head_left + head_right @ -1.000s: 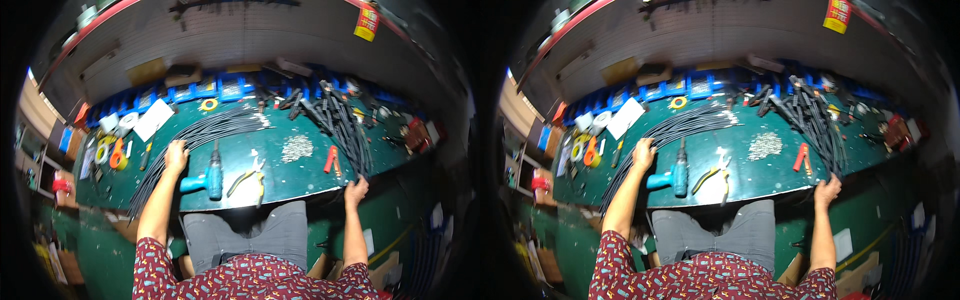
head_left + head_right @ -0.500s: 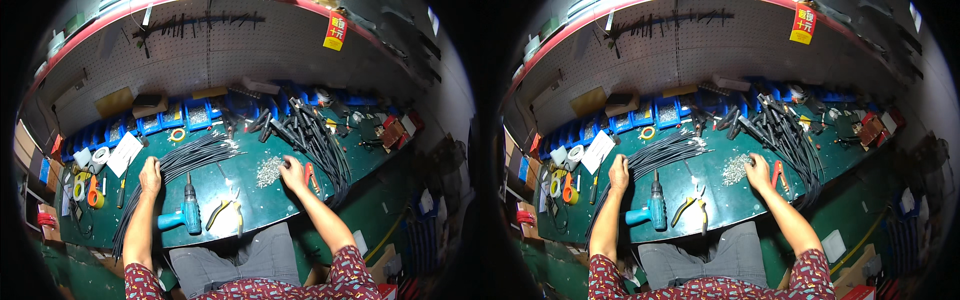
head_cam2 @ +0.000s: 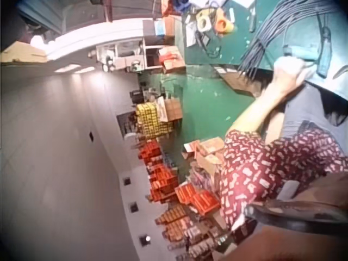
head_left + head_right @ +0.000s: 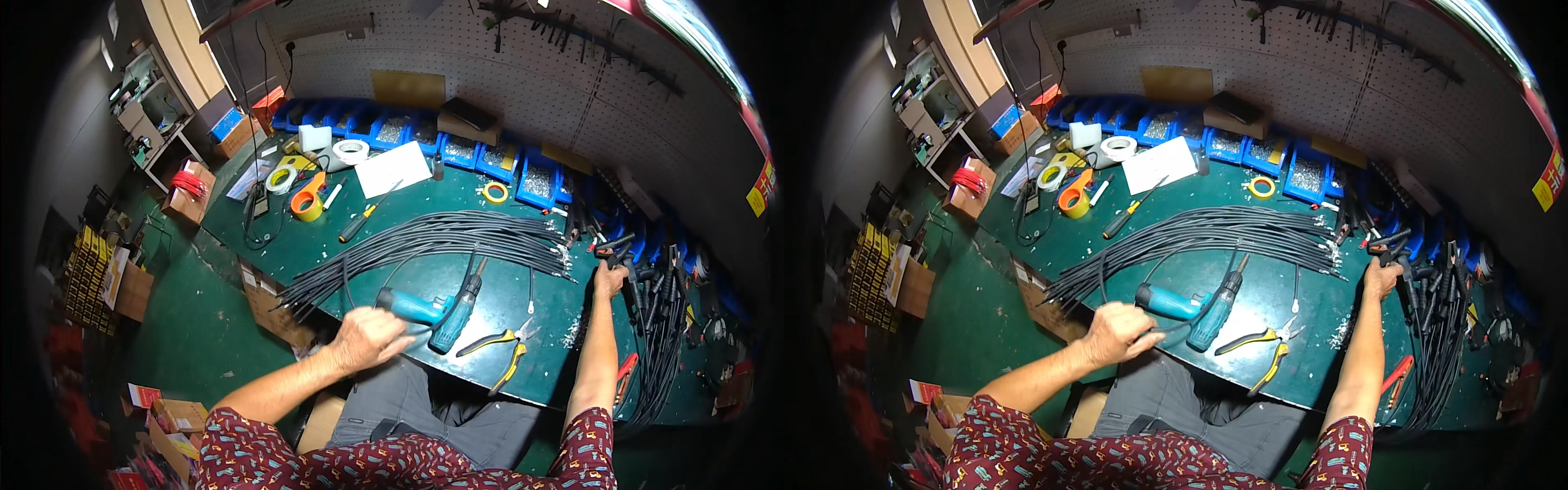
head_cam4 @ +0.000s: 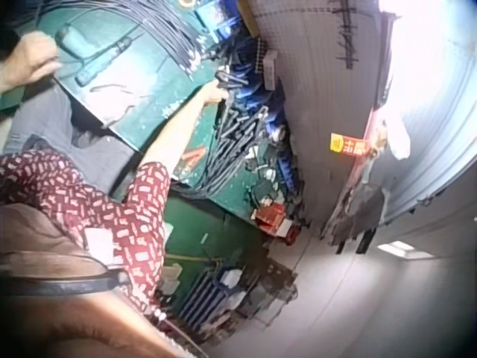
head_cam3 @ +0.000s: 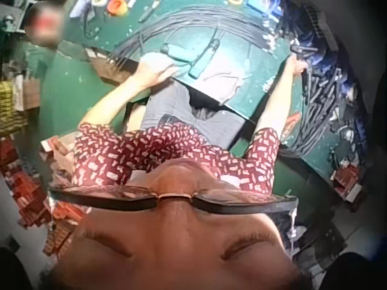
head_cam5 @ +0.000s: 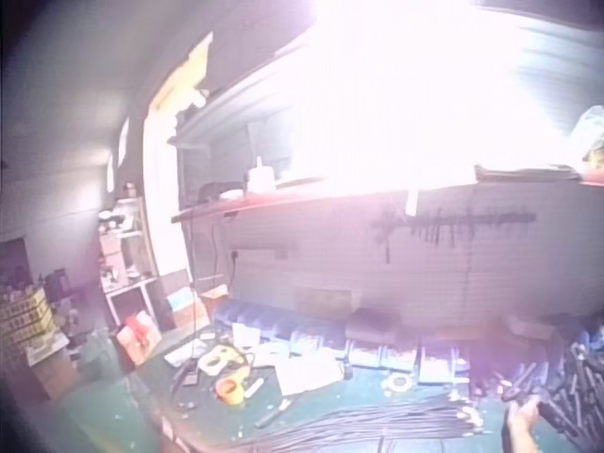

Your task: The person assembles black cables by stripping ends, inserting metal connectors, and using a power drill to secure them. They then apply heat shrink tubing and crimp the connectors with pliers. The finished cables are placed on the workbench.

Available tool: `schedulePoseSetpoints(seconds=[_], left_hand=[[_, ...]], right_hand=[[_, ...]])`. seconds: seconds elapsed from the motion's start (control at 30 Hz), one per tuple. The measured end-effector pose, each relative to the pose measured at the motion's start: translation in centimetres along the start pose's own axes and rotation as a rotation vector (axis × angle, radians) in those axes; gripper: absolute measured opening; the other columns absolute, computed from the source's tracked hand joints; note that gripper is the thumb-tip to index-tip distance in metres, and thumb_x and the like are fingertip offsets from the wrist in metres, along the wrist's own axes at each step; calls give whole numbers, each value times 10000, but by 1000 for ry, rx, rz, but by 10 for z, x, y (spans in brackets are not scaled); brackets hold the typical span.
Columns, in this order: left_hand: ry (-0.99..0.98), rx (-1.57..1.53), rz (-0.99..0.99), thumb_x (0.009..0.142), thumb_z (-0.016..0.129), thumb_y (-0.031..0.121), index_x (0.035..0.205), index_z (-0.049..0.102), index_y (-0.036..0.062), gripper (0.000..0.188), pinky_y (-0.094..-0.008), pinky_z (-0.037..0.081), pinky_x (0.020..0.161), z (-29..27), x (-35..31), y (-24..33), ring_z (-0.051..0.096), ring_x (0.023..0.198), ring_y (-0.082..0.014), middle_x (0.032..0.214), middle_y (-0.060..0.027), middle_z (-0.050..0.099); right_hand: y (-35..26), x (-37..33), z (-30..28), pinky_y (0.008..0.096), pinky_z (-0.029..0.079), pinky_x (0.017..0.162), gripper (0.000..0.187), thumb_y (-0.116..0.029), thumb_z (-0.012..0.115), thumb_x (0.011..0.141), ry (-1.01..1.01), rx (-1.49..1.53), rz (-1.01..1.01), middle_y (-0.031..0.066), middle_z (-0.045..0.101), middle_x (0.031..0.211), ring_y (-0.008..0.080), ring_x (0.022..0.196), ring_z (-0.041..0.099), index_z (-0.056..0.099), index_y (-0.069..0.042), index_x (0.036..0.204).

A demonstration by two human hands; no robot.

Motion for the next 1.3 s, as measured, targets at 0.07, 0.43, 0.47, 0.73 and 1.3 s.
schedulePoseSetpoints(seconds=[0.07, 0.43, 0.47, 0.73, 1.3], left_hand=[[-92, -77, -64, 855, 780, 279, 805, 645, 84, 242, -392, 497, 626, 23, -25, -4, 626, 647, -277, 667, -68, 586], [-742, -418, -437, 913, 699, 316, 1165, 606, 26, 395, -474, 534, 780, 92, -76, 8, 678, 910, -417, 924, -231, 691], [-796, -435, -436, 900, 718, 338, 1191, 620, 16, 445, -445, 538, 789, 103, -76, 9, 695, 897, -376, 920, -223, 694], [-498, -1573, -870, 1018, 658, 283, 894, 614, 62, 258, -217, 454, 508, 146, -48, 28, 559, 596, -79, 712, -14, 611], [52, -439, -108, 944, 624, 137, 1141, 678, 10, 240, -444, 426, 871, 66, -15, 124, 568, 1005, -350, 1082, -159, 630]], right_hand=[[-5, 2, -5, 468, 553, 804, 558, -441, 773, 803, 181, 116, -60, 199, 710, 1002, 333, 895, 707, 588, 23, 1052], [-5, -285, -91, 304, 583, 607, 216, -157, 601, 998, -971, 1303, 472, 104, 678, 983, 163, 752, 665, 597, -33, 1175], [-1, -307, -95, 311, 581, 659, 238, -169, 582, 1019, -1061, 1340, 503, 111, 682, 982, 180, 786, 669, 611, -21, 1203], [4, -376, -140, 282, 501, 573, 318, -264, 513, 1042, -1106, 1349, 389, 110, 699, 981, 140, 689, 616, 600, -16, 1222], [-16, -372, -182, 220, 451, 530, 431, -380, 532, 1061, -883, 729, -169, 31, 723, 857, 64, 571, 557, 723, 6, 1087]])
Point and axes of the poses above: each hand's wrist, its own x-axis towards the middle knuckle, its own z-axis out of the palm, y = z × x, the point moved 5 cm from there along x, towards the middle knuckle
